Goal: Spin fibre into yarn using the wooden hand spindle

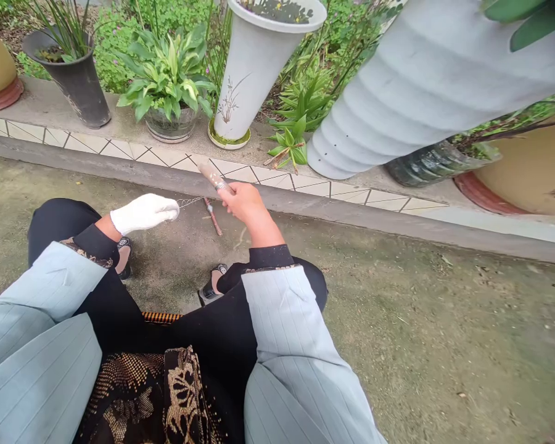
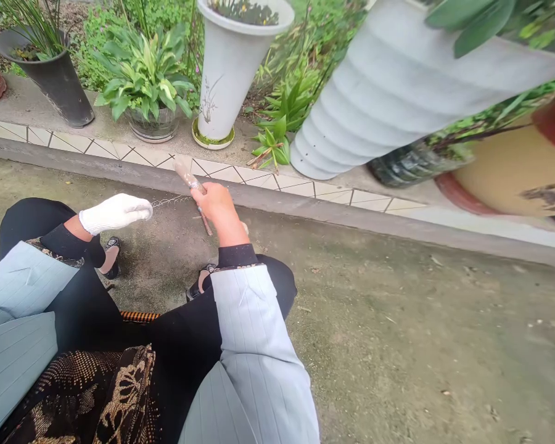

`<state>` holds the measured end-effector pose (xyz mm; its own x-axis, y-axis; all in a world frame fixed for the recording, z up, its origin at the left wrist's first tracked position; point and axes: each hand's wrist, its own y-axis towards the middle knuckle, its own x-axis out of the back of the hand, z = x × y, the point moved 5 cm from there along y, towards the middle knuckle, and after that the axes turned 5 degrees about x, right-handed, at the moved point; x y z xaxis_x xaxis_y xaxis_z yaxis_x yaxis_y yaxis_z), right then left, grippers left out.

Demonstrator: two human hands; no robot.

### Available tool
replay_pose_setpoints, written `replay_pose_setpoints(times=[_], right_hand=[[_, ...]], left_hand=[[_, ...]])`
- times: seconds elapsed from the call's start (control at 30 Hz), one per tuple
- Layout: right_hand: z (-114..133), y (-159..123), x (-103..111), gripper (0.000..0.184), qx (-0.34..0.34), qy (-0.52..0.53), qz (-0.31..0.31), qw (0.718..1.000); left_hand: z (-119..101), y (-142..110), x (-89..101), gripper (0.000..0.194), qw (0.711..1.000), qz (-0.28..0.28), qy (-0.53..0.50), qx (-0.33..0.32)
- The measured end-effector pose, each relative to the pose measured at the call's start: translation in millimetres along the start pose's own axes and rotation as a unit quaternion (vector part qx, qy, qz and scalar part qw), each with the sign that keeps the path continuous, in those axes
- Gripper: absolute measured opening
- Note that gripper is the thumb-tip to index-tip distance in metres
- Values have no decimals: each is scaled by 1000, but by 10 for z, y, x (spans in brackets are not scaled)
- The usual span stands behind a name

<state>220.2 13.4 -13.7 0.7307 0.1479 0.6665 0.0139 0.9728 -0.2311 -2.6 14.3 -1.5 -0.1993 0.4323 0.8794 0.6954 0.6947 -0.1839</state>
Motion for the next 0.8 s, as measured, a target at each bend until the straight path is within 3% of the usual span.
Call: replay_pose_setpoints(times=[0.07, 0.13, 0.2, 0.27, 0.3, 0.33, 0.43, 0.5, 0.53, 0.6, 0.7, 0.8], right_hand=[[-63, -68, -161, 23, -20, -134, 135, 981], [-62, -245, -437, 25, -1, -178, 340, 924], [64, -499, -661, 23, 64, -109, 518, 846], [273, -683, -706, 22, 147, 13, 583, 799], [369, -714, -662, 21, 178, 77, 568, 800], [439, -697, -585, 22, 196, 136, 523, 818], [434, -489, -264, 26, 169, 249, 283, 910], [323, -358, -101, 28, 122, 296, 129, 939], [267, -311, -69, 27, 100, 308, 80, 943], [191, -249, -90, 25, 71, 313, 42, 946], [174, -220, -157, 28, 74, 317, 40, 945], [191, -234, -129, 32, 89, 334, 21, 938]], left_hand=[[-22, 3, -8, 39, 1000, -6, 23, -6], [-41, 4, -47, 39, 1000, -2, 22, -18], [-49, 7, -101, 37, 1000, 8, -18, -17], [-52, 15, -147, 34, 995, 9, -97, -1], [-58, 20, -165, 33, 990, 6, -140, 8], [-66, 24, -181, 32, 983, 0, -182, 16], [-107, 33, -237, 32, 964, 5, -264, 34], [-139, 31, -276, 33, 959, 24, -278, 45], [-160, 29, -295, 33, 960, 38, -273, 44], [-203, 23, -319, 32, 966, 59, -250, 34], [-231, 18, -338, 33, 968, 78, -237, 23], [-173, 27, -307, 35, 970, 52, -237, 31]])
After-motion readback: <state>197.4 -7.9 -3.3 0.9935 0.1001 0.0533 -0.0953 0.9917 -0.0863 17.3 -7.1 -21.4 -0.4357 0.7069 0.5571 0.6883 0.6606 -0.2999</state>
